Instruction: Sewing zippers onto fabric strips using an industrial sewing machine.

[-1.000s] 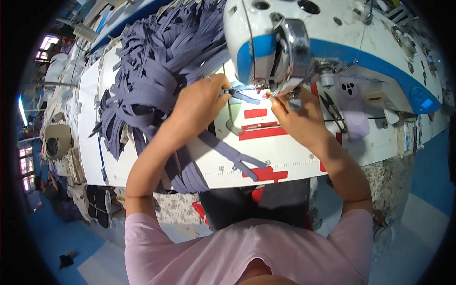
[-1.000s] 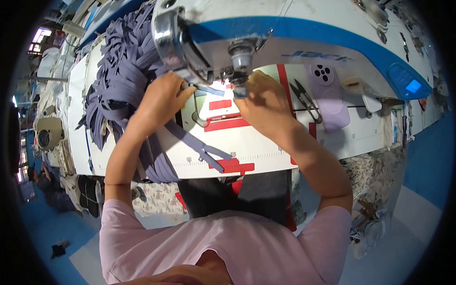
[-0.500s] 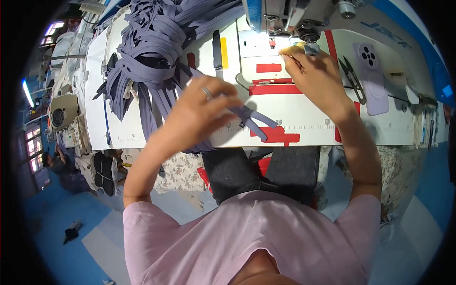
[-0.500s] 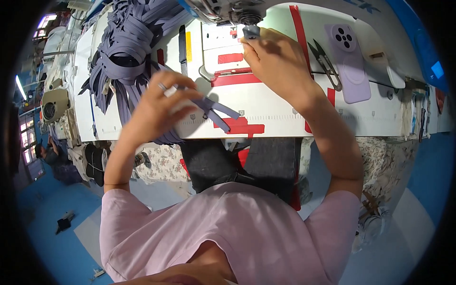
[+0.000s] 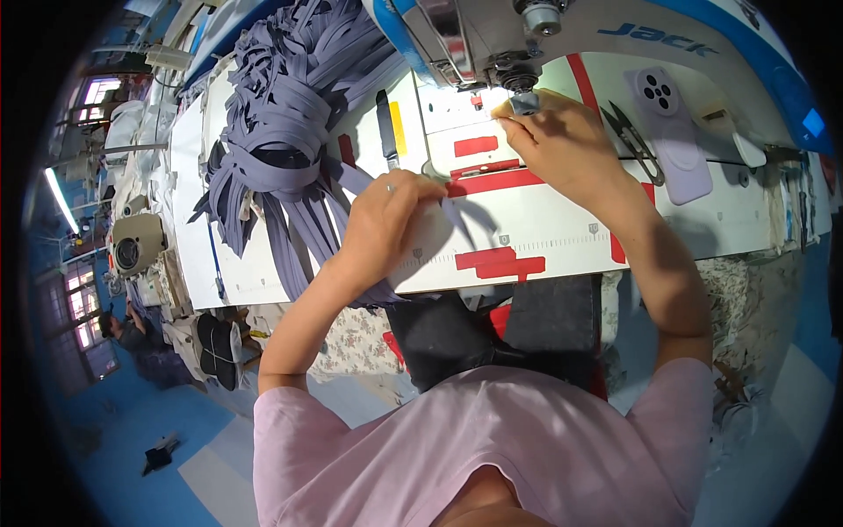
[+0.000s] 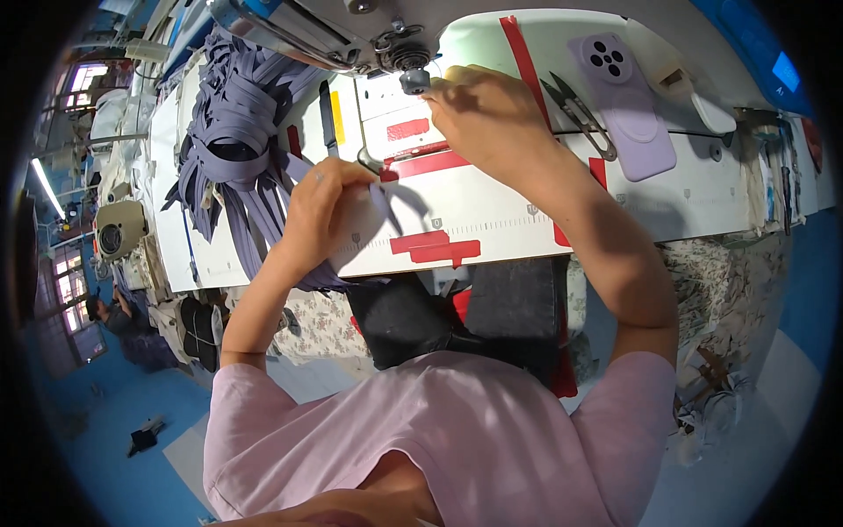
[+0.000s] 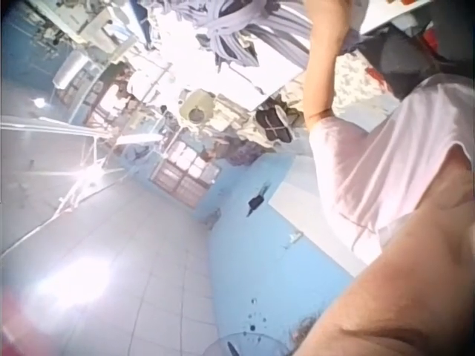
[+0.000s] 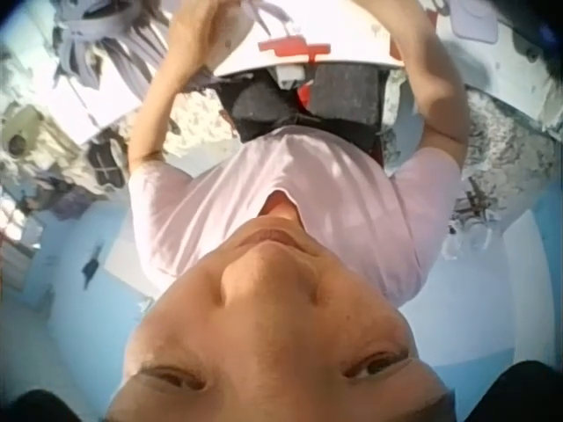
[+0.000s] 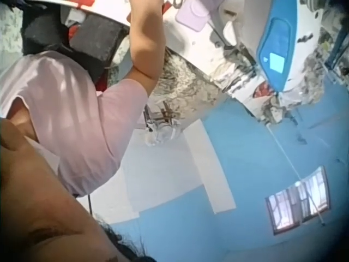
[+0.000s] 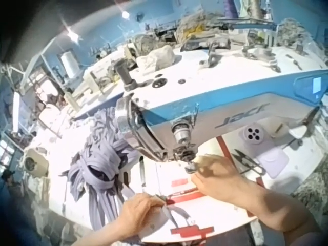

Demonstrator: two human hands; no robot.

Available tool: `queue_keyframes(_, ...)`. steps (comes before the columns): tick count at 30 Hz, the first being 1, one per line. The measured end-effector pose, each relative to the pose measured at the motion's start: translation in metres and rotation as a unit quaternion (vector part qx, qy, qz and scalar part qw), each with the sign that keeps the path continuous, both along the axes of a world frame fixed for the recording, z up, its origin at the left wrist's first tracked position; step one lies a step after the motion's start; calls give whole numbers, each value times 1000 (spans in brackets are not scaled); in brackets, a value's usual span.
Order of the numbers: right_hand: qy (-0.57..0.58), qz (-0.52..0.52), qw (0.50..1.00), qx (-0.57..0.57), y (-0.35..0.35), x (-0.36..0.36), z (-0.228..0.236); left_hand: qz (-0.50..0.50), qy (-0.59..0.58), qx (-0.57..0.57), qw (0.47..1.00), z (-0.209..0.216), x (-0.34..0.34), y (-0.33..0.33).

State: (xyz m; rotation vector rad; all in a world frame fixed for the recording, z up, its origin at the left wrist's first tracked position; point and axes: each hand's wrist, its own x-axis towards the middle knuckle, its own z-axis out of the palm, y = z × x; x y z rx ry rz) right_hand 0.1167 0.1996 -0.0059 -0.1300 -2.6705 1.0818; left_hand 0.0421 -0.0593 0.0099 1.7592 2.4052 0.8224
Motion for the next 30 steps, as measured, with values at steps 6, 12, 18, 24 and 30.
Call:
queue_keyframes(6,7,-19,999,31,-1,-3,13,119,-56,-108,985,12,-33,35)
queue_keyframes(12,66,39,996,40,-9,-2,-1,113,5,-131,985,9,-44,46)
queue_keyframes(18,124,35,984,124,-14,-3,-15,125,1,-150,981,16,-45,51)
queue_keyframes(24,141,27,982,121,-12,-5,-20,57,147,67,985,14,-6,50)
queue_keyframes(30,150,23,982,110,-13,-5,-16,131,-51,47,989,-11,-24,57)
